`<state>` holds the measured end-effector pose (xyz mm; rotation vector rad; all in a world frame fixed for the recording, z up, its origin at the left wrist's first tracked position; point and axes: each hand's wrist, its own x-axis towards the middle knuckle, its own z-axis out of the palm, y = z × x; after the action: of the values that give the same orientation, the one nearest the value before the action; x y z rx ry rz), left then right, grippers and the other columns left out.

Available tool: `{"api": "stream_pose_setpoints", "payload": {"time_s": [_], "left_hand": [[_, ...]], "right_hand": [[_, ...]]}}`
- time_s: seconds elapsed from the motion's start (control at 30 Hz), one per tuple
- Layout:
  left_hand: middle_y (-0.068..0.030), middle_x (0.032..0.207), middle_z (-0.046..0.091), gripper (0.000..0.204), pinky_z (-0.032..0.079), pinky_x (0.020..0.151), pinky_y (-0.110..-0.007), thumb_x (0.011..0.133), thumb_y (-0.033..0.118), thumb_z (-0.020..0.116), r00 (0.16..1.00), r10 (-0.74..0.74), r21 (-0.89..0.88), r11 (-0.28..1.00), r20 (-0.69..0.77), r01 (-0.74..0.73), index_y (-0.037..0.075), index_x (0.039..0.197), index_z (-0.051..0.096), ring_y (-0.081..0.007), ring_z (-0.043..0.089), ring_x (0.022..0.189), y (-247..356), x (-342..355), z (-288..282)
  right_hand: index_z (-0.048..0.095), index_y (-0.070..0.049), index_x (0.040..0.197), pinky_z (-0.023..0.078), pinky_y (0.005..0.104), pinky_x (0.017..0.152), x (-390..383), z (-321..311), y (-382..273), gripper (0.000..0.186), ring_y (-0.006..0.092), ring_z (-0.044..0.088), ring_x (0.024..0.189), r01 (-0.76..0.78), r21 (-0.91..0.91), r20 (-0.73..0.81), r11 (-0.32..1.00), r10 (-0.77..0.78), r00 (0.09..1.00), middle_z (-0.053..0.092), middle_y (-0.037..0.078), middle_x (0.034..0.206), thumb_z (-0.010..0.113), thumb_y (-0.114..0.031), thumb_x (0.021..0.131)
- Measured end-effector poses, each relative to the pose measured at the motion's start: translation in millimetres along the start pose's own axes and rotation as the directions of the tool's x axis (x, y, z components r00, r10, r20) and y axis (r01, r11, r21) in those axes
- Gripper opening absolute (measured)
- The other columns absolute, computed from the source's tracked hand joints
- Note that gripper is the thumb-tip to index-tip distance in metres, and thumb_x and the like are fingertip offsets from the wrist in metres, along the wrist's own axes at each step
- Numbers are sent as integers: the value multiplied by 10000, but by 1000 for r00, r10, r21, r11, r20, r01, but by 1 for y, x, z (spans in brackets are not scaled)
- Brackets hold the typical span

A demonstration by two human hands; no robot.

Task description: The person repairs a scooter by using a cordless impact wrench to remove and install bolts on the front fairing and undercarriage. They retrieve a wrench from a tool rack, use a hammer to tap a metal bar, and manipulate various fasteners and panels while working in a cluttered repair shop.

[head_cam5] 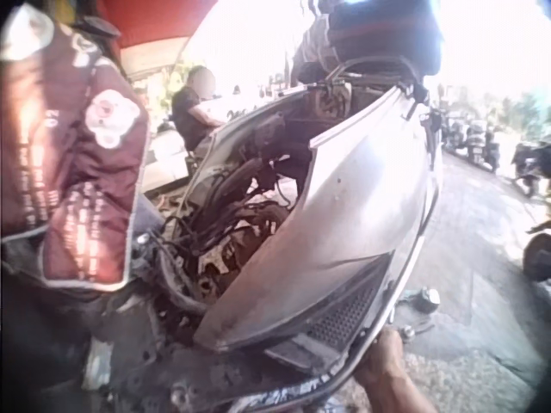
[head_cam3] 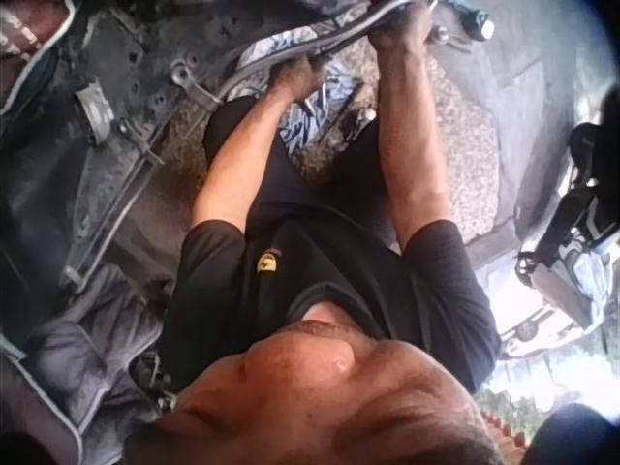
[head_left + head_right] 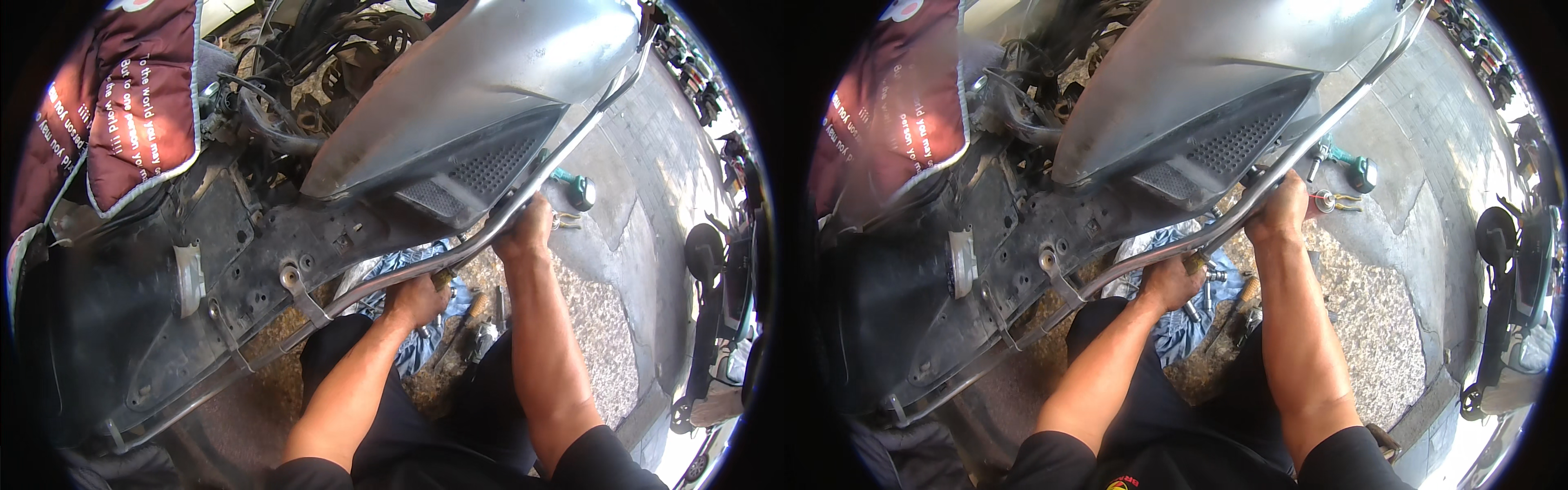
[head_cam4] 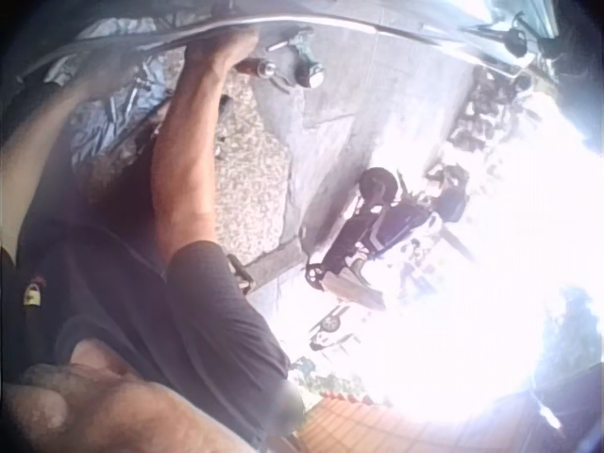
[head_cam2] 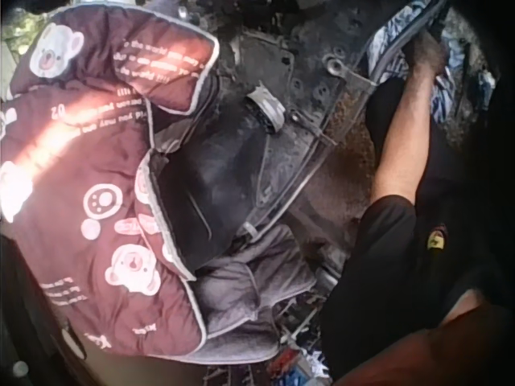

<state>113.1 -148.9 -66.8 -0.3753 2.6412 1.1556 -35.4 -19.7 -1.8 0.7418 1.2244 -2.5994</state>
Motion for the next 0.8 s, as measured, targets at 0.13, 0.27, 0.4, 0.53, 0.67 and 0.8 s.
{"api": "stream_pose_setpoints", "payload": {"time_s": [0.13,0.27,0.4,0.53,0.67,0.8], "left_hand": [[-221,1065,660,454,492,903,-432,792,337,675,998,29,12,1000,-57,-28,33,1126,630,-384,632,1014,-5,3,12],[-237,1093,653,457,503,887,-458,782,354,685,999,-44,26,999,30,43,70,1135,630,-407,624,1026,-6,13,12],[-216,988,679,394,534,794,-483,779,349,686,1000,8,1,1000,25,-8,96,1079,645,-415,651,920,-7,15,6],[-225,963,679,384,536,856,-480,789,348,672,999,42,30,999,29,-43,81,1064,638,-413,653,940,-6,7,-3],[-226,1039,667,433,521,877,-481,787,373,686,995,-12,-4,1000,98,12,79,1100,636,-413,639,986,-4,10,-8],[-219,1061,662,424,522,866,-490,773,376,711,993,-67,-33,997,94,70,99,1084,631,-417,636,990,-4,14,-2]], "right_hand": [[570,-18,833,466,332,545,-3,13,-2,160,199,545,607,30,-12,-141,999,-31,990,549,89,729,436,-94,877],[558,-20,881,447,335,531,-11,23,-1,161,213,542,611,82,-69,-183,994,-93,979,537,98,723,417,-95,866],[590,-41,953,457,359,548,-15,26,1,246,234,579,664,31,-66,-191,997,-43,981,590,110,795,376,-146,890],[602,-45,962,506,360,611,-14,24,3,227,221,598,707,76,-76,-135,994,-86,987,603,95,826,415,-167,920],[601,-55,929,505,362,605,-14,20,3,212,215,591,693,67,-107,-147,992,-82,986,593,82,791,425,-172,929],[595,-34,1017,524,395,657,-16,21,4,277,251,607,776,69,-201,-159,977,-102,982,611,119,904,387,-202,947]]}}
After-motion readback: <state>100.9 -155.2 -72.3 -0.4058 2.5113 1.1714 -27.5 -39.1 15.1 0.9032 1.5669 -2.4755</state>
